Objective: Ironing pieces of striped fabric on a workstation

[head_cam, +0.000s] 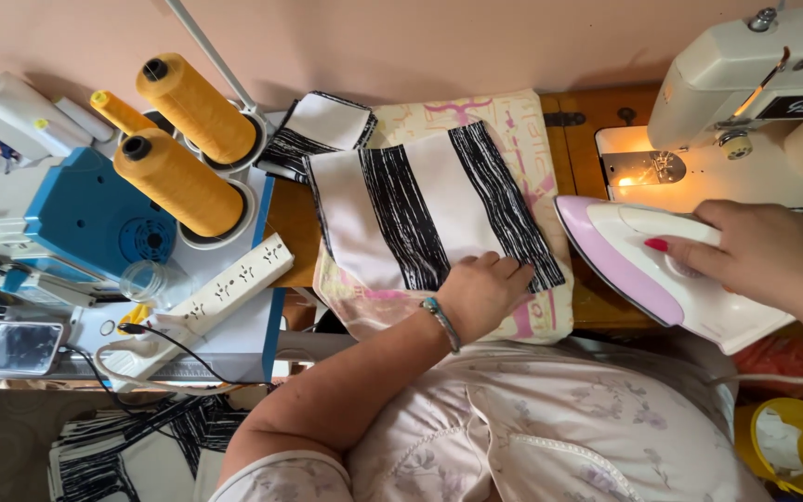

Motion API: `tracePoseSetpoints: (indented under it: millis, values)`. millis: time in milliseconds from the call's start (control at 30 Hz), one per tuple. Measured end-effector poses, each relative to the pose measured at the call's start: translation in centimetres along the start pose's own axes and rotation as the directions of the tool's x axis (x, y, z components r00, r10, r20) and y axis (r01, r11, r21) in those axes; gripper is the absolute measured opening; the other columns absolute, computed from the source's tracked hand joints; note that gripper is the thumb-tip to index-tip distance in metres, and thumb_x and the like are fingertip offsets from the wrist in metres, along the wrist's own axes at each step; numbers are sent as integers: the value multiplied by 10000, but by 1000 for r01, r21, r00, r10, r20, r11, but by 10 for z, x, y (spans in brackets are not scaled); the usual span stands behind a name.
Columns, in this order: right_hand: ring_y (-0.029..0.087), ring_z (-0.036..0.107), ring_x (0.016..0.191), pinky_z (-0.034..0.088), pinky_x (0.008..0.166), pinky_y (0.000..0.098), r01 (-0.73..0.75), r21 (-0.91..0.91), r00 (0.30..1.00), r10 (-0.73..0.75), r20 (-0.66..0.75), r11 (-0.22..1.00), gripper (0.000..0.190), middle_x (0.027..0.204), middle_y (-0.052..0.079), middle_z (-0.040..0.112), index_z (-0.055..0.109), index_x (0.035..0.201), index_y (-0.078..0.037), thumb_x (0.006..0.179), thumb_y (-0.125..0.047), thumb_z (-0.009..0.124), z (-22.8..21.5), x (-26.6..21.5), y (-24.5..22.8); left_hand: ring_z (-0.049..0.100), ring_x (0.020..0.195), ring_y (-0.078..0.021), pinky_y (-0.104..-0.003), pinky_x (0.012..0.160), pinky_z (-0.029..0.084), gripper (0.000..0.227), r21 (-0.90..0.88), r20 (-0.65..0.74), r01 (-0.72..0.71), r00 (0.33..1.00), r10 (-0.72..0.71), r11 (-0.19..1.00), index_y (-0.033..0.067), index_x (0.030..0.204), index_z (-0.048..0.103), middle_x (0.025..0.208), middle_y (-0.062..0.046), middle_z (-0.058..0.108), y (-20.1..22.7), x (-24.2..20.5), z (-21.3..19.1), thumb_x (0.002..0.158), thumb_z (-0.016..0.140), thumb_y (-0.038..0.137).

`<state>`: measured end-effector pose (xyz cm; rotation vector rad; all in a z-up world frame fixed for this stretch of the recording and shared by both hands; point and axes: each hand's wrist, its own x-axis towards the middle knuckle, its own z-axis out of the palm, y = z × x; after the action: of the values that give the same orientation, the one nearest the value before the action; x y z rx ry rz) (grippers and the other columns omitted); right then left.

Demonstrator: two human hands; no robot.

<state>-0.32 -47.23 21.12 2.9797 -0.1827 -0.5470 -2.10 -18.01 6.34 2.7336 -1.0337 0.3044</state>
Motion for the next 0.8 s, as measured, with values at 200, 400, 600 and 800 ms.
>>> tracePoseSetpoints:
  millis: [200,400,600,800]
  values:
    - [285,773,785,493,684,401,81,208,985,-110,135,975,398,996,120,774,604,1211,-172,963,-476,544,-19,5,-46,703,839,-308,-463,723,546,281,13,-338,136,933,-123,991,124,986,789,937,-77,760,-82,-33,-3,937,669,373]
    - [342,769,731,557,705,493,275,169,950,-295,106,946,447,946,189,766,521,1270,-86,976,-422,494,-6,38,-102,603,1122,-358,-480,943,493,474,-94,-553,627,613,-565,773,99,1324,603,1192,-148,618,-161,-121,-3,896,724,266]
    - [416,776,948,573,858,577,373,10,920,-368,-135,928,543,898,226,784,600,1220,-12,1007,-490,457,-14,108,-153,684,1001,-396,-487,863,577,774,-358,-466,630,520,-716,689,63,1458,495,1219,-209,587,-161,-133,9,804,825,312]
    - [477,628,1204,514,931,587,308,65,941,-294,-166,949,567,1291,277,666,574,1366,-17,1042,-473,483,-53,163,-206,647,1022,-357,-543,792,566,729,-411,-346,690,486,-803,595,98,1470,459,1122,-110,626,-169,-119,3,839,757,308]
